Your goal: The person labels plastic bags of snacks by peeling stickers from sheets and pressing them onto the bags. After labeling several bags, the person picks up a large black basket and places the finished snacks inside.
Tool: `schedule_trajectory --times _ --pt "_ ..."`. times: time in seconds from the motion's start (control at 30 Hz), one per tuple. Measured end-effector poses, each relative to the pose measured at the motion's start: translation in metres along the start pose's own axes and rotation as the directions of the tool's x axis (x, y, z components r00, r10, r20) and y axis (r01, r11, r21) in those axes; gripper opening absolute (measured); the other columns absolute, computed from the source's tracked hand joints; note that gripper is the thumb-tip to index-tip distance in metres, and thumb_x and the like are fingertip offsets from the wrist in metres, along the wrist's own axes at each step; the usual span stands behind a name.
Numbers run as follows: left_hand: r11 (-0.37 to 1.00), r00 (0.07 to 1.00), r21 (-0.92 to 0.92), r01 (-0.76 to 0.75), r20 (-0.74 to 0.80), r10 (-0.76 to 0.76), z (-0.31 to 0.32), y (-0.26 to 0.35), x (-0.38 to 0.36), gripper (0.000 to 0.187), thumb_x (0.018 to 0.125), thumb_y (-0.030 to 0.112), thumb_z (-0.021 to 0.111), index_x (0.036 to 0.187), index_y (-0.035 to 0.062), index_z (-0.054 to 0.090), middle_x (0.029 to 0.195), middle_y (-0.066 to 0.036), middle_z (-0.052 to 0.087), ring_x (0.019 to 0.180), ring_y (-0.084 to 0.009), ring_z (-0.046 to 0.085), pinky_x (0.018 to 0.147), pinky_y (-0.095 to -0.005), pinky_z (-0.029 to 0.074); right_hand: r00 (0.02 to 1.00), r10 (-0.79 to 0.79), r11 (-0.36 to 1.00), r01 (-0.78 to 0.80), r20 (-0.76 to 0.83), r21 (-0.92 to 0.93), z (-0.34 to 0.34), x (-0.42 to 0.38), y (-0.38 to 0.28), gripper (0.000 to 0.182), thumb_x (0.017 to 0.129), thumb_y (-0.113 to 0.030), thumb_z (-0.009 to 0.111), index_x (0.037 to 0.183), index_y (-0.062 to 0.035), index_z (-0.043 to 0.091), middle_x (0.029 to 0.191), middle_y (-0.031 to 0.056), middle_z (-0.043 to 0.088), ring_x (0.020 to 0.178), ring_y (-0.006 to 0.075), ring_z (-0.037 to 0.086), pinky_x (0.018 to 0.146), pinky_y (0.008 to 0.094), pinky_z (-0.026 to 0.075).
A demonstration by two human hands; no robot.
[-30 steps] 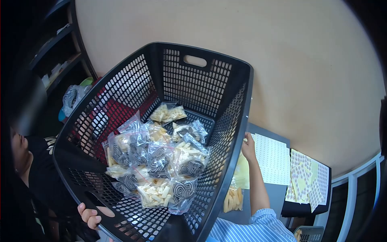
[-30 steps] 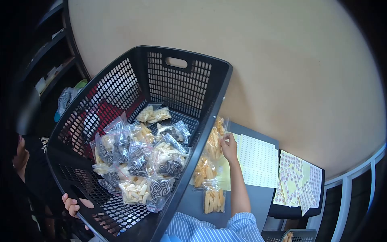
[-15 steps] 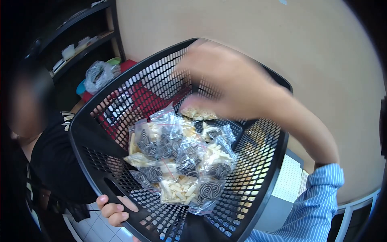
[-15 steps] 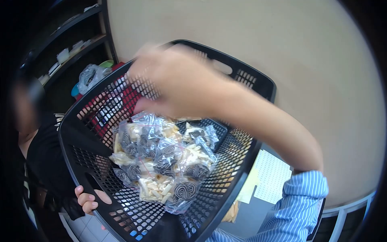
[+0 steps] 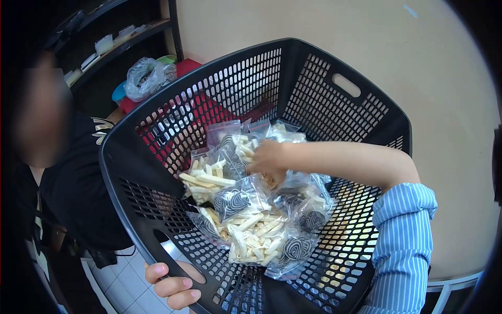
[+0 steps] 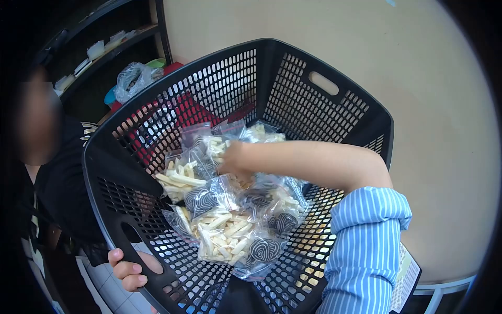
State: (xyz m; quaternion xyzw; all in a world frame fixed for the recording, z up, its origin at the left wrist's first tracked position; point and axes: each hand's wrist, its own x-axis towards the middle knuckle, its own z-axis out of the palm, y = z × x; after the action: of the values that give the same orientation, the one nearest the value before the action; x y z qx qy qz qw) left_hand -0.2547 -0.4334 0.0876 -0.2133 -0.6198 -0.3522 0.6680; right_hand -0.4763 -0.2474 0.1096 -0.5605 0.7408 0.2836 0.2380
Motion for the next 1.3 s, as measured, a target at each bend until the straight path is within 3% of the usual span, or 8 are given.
schedule_trajectory --times 0.1,0.4,0.5,0.63,0.8,0.97,1.1,1.3 --pt "0.999 0.999 -0.046 -0.025 0.025 0.026 0.000 -0.002 0.004 0.044 0.071 0.059 0.032 0.079 0.0167 0.042 0.072 0.000 0.034 0.080 -0.0145 0.036 0.086 -0.0364 0.026 0.981 0.131 0.674 0.020 -0.146 0.738 0.049 -0.011 0.067 0.032 0.055 -0.033 0.068 0.069 -0.0041 0.064 0.076 0.0091 0.063 0.071 0.0222 0.059 0.061 0.0318 0.046" --pt "1.000 1.000 -0.005 -0.021 -0.011 0.021 0.008 -0.002 0.005 0.044 0.071 0.058 0.030 0.078 0.0165 0.042 0.071 0.000 0.035 0.078 -0.0140 0.036 0.086 -0.0366 0.027 0.881 0.246 0.520 -0.471 0.403 0.713 0.106 0.017 0.076 0.027 0.065 -0.021 0.063 0.086 -0.0041 0.062 0.077 0.0101 0.063 0.071 0.0195 0.061 0.060 0.0300 0.049" --pt "1.000 0.999 -0.007 -0.030 -0.012 0.029 0.011 0.000 0.007 0.044 0.072 0.058 0.030 0.078 0.0164 0.042 0.071 0.000 0.035 0.077 -0.0141 0.037 0.085 -0.0365 0.027 0.935 0.341 0.741 -0.202 -0.100 0.640 0.119 0.044 0.070 0.029 0.071 -0.024 0.061 0.093 -0.0051 0.059 0.078 0.0081 0.062 0.067 0.0165 0.060 0.054 0.0289 0.048" --pt "0.999 0.999 0.001 -0.035 -0.017 0.035 0.013 0.003 0.008 0.044 0.073 0.057 0.029 0.078 0.0161 0.042 0.070 0.000 0.036 0.076 -0.0143 0.037 0.084 -0.0363 0.028 0.884 0.307 0.283 0.269 -0.352 0.921 0.098 0.061 0.066 0.043 0.071 -0.042 0.061 0.090 -0.0040 0.061 0.071 0.0065 0.061 0.057 0.0134 0.057 0.051 0.0270 0.046" --pt "0.999 0.999 -0.008 -0.046 -0.023 0.046 0.016 0.003 0.007 0.043 0.074 0.057 0.028 0.077 0.0159 0.043 0.069 0.000 0.036 0.076 -0.0144 0.037 0.083 -0.0361 0.029 0.887 0.420 0.381 0.022 -0.195 0.924 0.048 0.045 0.048 0.054 0.064 -0.058 0.062 0.083 -0.0076 0.059 0.072 0.0025 0.054 0.071 0.0111 0.056 0.060 0.0255 0.045" --pt "0.999 0.998 -0.003 -0.054 -0.028 0.054 0.017 0.003 0.007 0.043 0.075 0.056 0.028 0.077 0.0156 0.043 0.068 0.000 0.036 0.075 -0.0146 0.038 0.083 -0.0358 0.029 0.967 0.168 -0.364 0.240 -0.190 0.900 0.062 0.037 0.048 0.028 0.072 -0.022 0.062 0.092 -0.0032 0.058 0.094 0.0080 0.056 0.082 0.0166 0.058 0.070 0.0297 0.049" --pt "0.998 0.998 -0.007 -0.062 -0.031 0.061 0.019 0.003 0.009 0.043 0.076 0.056 0.027 0.076 0.0154 0.043 0.068 0.000 0.037 0.074 -0.0147 0.038 0.082 -0.0356 0.030 0.936 0.286 0.065 -0.233 0.206 0.970 0.051 0.044 0.040 0.022 0.076 -0.006 0.051 0.095 0.0046 0.056 0.092 0.0154 0.059 0.082 0.0231 0.060 0.068 0.0325 0.052" --pt "0.997 0.997 0.006 -0.072 -0.030 0.072 0.020 0.004 0.010 0.043 0.077 0.055 0.026 0.076 0.0151 0.043 0.067 -0.001 0.037 0.073 -0.0149 0.038 0.081 -0.0354 0.031 0.965 0.253 -0.087 -0.050 0.071 0.995 0.015 0.058 -0.011 0.024 0.072 -0.005 0.045 0.087 0.0091 0.056 0.079 0.0183 0.060 0.061 0.0263 0.062 0.057 0.0320 0.054"
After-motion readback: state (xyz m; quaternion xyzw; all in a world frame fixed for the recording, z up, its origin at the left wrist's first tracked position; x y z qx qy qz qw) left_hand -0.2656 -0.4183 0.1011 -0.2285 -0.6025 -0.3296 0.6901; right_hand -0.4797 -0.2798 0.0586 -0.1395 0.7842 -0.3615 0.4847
